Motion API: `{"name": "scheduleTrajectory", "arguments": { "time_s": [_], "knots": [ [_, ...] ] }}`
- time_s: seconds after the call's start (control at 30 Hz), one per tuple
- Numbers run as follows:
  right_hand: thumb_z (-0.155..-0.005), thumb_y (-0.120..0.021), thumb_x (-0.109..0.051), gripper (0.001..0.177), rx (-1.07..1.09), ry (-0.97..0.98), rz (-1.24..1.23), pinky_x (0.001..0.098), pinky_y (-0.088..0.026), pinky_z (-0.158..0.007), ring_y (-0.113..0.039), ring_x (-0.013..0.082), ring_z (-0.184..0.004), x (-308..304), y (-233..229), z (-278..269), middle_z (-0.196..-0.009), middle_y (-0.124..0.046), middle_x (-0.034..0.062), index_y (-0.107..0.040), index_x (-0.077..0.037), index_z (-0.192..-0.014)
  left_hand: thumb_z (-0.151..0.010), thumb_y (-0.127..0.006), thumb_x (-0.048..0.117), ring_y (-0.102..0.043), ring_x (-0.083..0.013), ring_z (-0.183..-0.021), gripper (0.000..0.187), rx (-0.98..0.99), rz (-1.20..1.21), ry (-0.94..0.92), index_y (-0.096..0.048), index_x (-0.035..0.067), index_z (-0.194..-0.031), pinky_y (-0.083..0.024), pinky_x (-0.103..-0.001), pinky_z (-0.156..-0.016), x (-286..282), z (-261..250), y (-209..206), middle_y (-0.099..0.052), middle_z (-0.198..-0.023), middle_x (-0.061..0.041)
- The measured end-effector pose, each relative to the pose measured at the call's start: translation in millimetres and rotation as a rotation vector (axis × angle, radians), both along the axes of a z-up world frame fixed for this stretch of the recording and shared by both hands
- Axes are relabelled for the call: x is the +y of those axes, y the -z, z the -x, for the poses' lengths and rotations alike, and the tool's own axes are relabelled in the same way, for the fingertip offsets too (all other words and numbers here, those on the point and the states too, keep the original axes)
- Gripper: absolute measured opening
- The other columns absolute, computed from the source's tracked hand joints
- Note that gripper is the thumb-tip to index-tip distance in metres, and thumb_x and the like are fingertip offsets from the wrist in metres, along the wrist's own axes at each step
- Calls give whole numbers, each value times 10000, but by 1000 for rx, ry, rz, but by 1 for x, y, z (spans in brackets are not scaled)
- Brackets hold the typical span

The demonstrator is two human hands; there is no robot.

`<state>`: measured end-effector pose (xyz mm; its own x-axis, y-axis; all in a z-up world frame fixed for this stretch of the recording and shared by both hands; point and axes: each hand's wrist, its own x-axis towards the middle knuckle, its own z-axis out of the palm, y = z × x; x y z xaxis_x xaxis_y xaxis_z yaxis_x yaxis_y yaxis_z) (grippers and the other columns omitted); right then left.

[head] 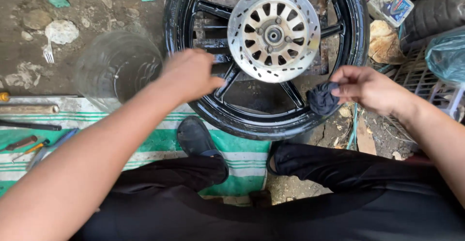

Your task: Cleaning a motorcycle wheel rim and spokes using a cloth and soapy water

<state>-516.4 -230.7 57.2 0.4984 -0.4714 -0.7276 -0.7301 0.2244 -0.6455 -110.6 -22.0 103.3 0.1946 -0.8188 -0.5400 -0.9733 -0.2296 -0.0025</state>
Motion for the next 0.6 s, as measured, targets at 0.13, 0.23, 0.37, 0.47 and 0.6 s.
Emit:
{"name": "scheduleTrajectory", "arguments": {
  "time_s": [0.13,0.23,0.37,0.47,0.6],
  "knots": [
    [-942,-560,175,218,-505,92,-414,512,-680,-965,-763,361,-956,-3,13,-10,-1082,-729,233,-615,15,-1080,-1046,-643,396,-602,-329,-1477,726,789,-1,-313,-441,151,-1698,-449,-497,-1236,1,83,-25,-600,-1652,-108],
    [-898,-522,141,228,-729,84,-531,556,-715,-917,-775,334,-951,4,19,-23,-1114,-700,214,-577,-26,-1043,-1023,-689,338,-595,-380,-1490,790,946,151,-296,-388,155,-1731,-453,-536,-1236,-5,127,6,-636,-1611,-139],
    [-761,-437,87,385,-854,184,-646,482,-663,-970,-713,266,-1043,19,1,-29,-1197,-630,183,-522,17,-1131,-883,-859,433,-749,-381,-1310,576,990,327,-340,-759,192,-1396,-574,-524,-1130,-17,145,26,-831,-1299,-100],
    [-743,-584,-73,200,-874,23,-599,482,-641,-914,-734,285,-1073,31,-51,-53,-1366,-713,156,-609,-153,-925,-888,-870,423,-802,-308,-1194,357,874,377,-368,-841,271,-1210,-625,-447,-1032,-13,125,25,-868,-1118,-27],
    [-672,-545,-46,246,-923,2,-611,502,-622,-856,-668,298,-1028,-12,8,-22,-1191,-642,112,-589,-158,-887,-877,-857,452,-809,-304,-1130,278,804,500,-450,-836,303,-1111,-628,-465,-979,-20,105,22,-847,-1039,-15]
  ]
}}
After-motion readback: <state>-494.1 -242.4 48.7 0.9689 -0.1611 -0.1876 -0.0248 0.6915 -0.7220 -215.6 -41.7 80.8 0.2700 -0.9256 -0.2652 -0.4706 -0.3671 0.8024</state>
